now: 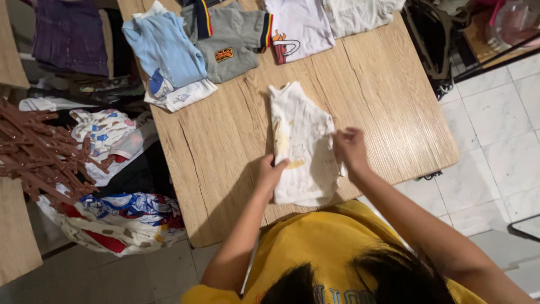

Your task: The person folds several pieces of children's clothing on a wooden table. They smooth and fold a white patterned onesie, a blue and red Avengers tank top, and a white Miami Heat t-shirt, placing each folded item into a growing stack.

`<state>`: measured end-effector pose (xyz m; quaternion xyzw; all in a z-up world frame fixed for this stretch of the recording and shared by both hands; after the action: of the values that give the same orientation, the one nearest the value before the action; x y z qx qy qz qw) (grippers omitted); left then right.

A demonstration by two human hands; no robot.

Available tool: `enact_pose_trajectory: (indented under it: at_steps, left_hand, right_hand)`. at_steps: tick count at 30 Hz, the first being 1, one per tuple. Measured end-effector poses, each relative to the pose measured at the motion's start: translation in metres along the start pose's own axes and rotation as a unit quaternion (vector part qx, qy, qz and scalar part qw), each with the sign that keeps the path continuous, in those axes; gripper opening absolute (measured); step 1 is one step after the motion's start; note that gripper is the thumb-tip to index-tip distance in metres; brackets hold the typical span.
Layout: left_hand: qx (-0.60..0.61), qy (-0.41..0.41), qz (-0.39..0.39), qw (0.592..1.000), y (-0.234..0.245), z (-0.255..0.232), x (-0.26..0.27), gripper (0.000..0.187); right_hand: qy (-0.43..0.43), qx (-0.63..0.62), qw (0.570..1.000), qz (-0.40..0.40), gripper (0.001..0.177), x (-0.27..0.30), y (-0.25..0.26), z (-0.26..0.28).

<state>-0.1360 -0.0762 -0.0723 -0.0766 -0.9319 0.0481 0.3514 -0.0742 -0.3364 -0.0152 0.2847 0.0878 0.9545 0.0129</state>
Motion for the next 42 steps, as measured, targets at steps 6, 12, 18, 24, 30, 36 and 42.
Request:
enact_pose_trajectory:
  at_steps: [6,12,18,24,30,36,42]
  left_hand:
    - [0.132,0.04,-0.028,0.99,0.008,-0.015,0.004,0.04]
    - [0.229,-0.005,0.036,0.973,0.007,-0.059,-0.019,0.039]
    - [0.254,-0.124,0.083,0.956,0.018,-0.123,-0.028,0.034]
    - [0.101,-0.361,0.07,0.924,0.041,-0.226,-0.019,0.035]
    - [-0.254,-0.464,-0.025,0.848,0.038,-0.206,0.004,0.032]
    - [-0.353,-0.187,0.102,0.911,-0.011,-0.086,0.037,0.039]
    - [-0.547,-0.307,0.09,0.774,-0.033,-0.085,0.065,0.068]
  right_hand:
    - [-0.068,0.004,0.985,0.159,0.045,-0.006,-0.044,0.011]
    - [-0.144,-0.032,0.968,0.201,0.055,-0.025,-0.05,0.032]
    - [-0.057,-0.092,0.956,0.272,0.057,-0.047,-0.054,0.101]
    - [0.226,-0.071,0.915,0.327,0.05,-0.044,-0.047,0.216]
    - [0.399,0.209,0.854,0.261,0.054,-0.027,-0.039,0.197]
    - [0.259,0.294,0.858,0.333,0.073,-0.001,-0.042,0.07]
    - [0.286,0.498,0.764,0.293,0.064,0.014,-0.034,0.053]
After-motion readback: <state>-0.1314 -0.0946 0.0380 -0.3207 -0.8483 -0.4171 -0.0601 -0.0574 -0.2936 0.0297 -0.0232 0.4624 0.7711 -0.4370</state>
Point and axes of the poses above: each hand's wrist, its own x-axis away from the middle knuckle, its own y-axis out of the back of the hand, z = x × y, the point moved 7 cm from there along -x, towards the middle knuckle, and after that the axes turned 13 degrees about z, right-handed, at the moved point
